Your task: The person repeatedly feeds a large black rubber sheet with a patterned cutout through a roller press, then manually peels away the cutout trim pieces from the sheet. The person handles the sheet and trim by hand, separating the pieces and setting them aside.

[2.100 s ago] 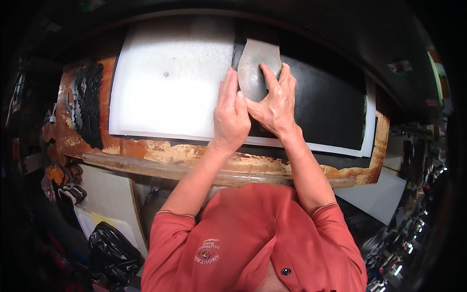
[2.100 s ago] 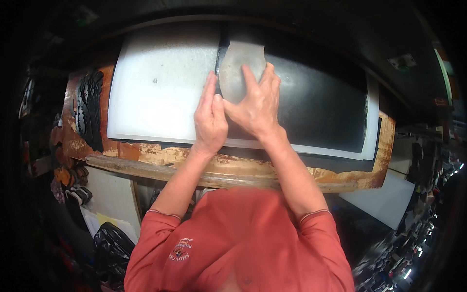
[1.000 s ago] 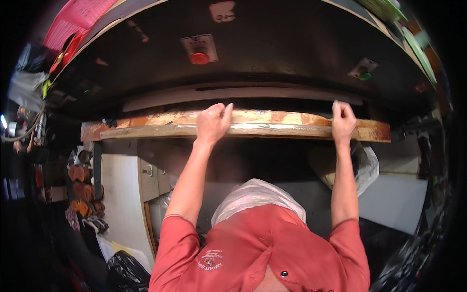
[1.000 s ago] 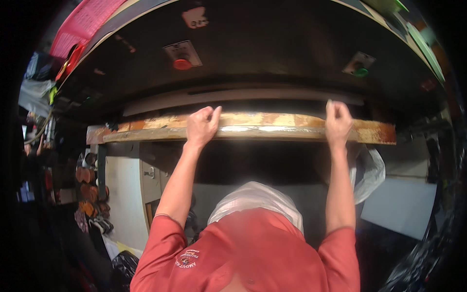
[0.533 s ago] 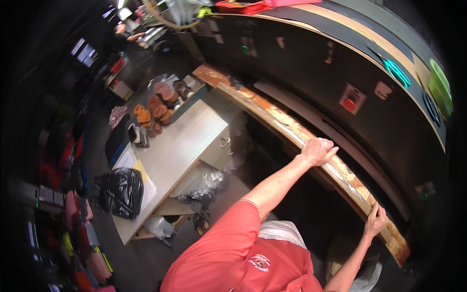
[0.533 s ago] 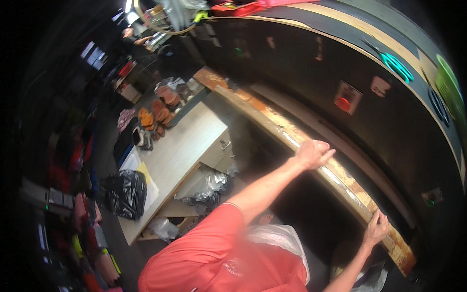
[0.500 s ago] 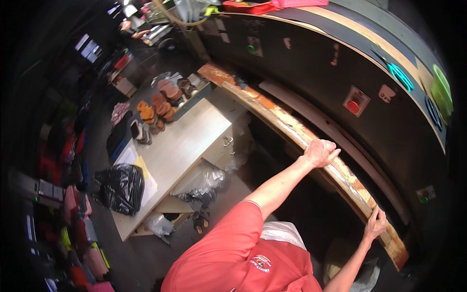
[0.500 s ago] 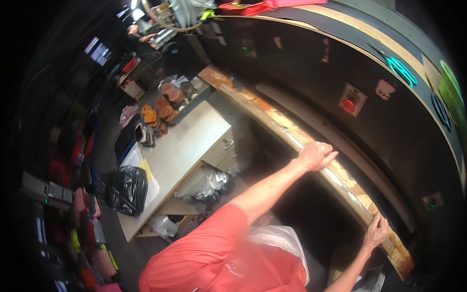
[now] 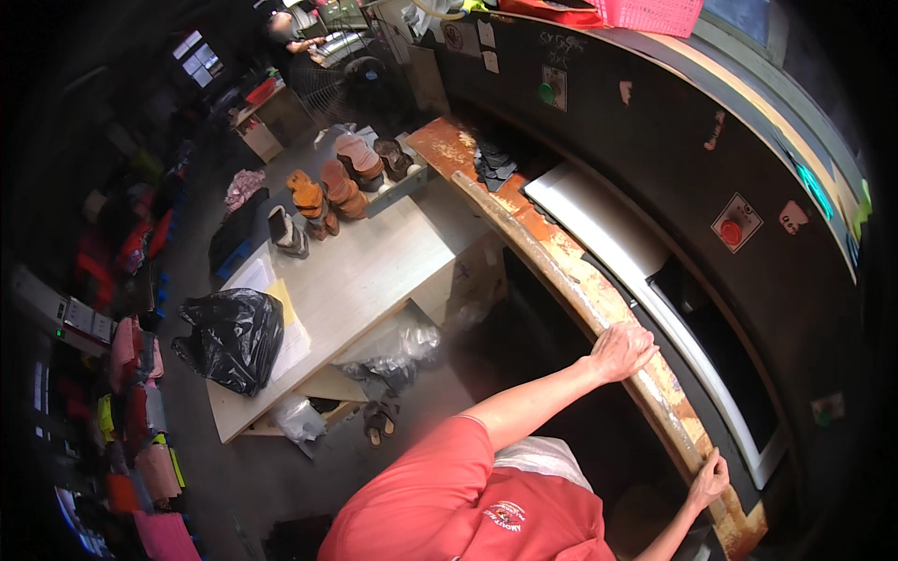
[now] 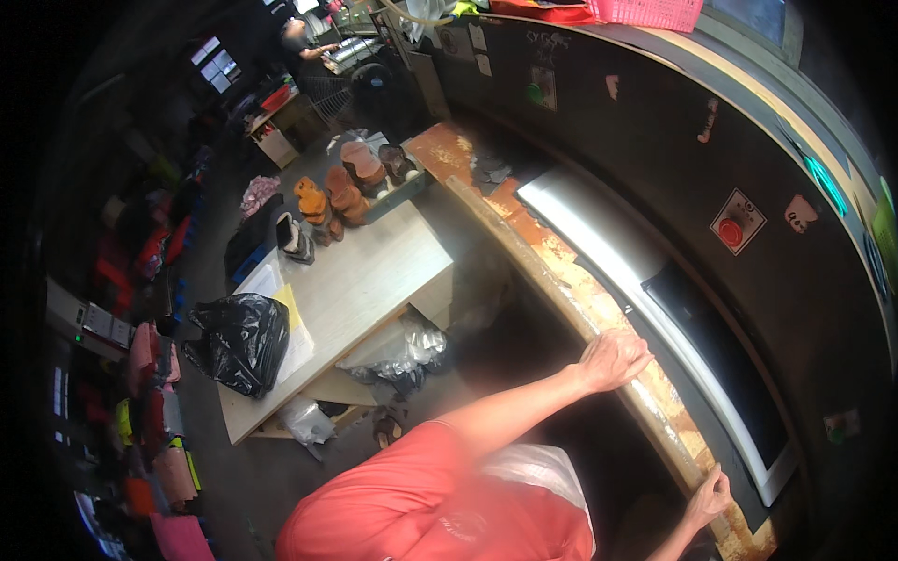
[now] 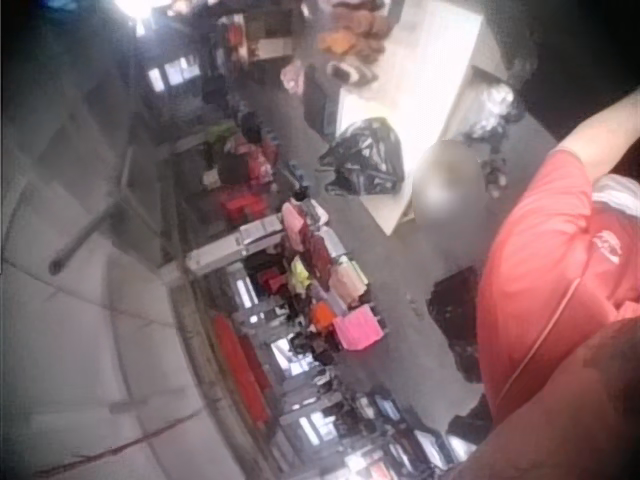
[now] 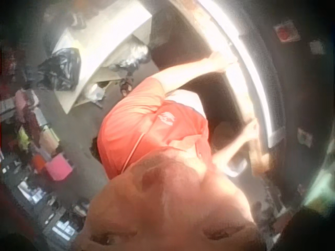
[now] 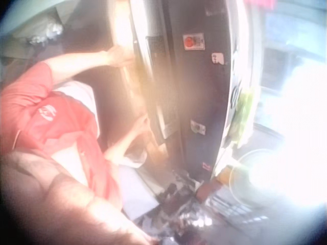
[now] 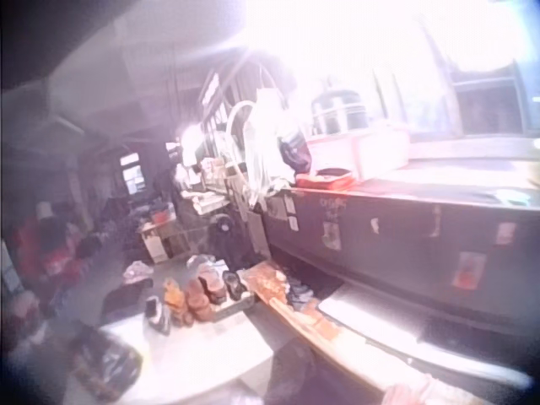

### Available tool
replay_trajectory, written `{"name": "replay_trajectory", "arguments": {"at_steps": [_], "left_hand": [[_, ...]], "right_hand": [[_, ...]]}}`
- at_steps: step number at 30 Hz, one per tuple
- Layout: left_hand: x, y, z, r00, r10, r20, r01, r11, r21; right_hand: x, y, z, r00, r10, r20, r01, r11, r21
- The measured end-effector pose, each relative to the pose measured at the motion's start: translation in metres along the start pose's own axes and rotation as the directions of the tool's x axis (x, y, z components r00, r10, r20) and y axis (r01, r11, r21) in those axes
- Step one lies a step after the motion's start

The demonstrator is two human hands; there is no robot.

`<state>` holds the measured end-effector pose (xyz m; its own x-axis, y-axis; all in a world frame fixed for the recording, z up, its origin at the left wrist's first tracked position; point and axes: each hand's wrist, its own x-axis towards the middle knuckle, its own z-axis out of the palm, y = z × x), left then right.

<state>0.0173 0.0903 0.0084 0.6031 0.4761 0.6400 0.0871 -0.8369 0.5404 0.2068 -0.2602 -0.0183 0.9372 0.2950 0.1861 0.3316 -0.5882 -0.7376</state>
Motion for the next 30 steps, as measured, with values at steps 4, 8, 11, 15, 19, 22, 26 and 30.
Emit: {"name": "replay_trajectory", "arguments": {"at_steps": [4, 8, 11, 15, 19, 22, 26, 30], "left_hand": [[-0.034, 0.008, -0.026, 0.994, 0.083, 0.065, -0.087, 0.995, 0.057], [-0.047, 0.009, -0.036, 0.992, 0.043, 0.117, -0.042, 0.999, -0.012], [-0.042, 0.017, -0.049, 0.976, -0.087, 0.199, 0.113, 0.986, -0.121], [-0.002, 0.013, -0.063, 0.862, -0.349, 0.367, 0.461, 0.841, -0.283], [0.053, -0.019, -0.034, 0.975, -0.215, 0.061, 0.224, 0.939, -0.262], [0.067, -0.035, -0.009, 0.977, -0.149, 0.151, 0.157, 0.986, -0.047], [0.067, -0.047, 0.011, 0.973, -0.06, 0.222, 0.027, 0.989, 0.149], [0.072, -0.047, 0.007, 0.96, -0.085, 0.267, 0.054, 0.991, 0.12]], "right_hand": [[-0.028, -0.062, 0.005, 0.998, -0.001, -0.055, 0.008, 0.992, 0.128], [0.005, -0.153, 0.051, 0.967, -0.247, 0.068, 0.237, 0.963, 0.125], [0.038, -0.21, 0.104, 0.943, -0.208, 0.259, 0.177, 0.974, 0.138], [0.055, -0.248, 0.161, 0.917, -0.294, 0.268, 0.362, 0.896, -0.256], [0.06, -0.254, 0.185, 0.908, -0.348, 0.234, 0.415, 0.827, -0.38], [0.069, -0.255, 0.188, 0.92, -0.274, 0.282, 0.343, 0.909, -0.237], [0.092, -0.253, 0.17, 0.921, -0.173, 0.349, 0.18, 0.984, 0.012], [0.121, -0.241, 0.135, 0.872, -0.063, 0.485, -0.243, 0.804, 0.542]]}}
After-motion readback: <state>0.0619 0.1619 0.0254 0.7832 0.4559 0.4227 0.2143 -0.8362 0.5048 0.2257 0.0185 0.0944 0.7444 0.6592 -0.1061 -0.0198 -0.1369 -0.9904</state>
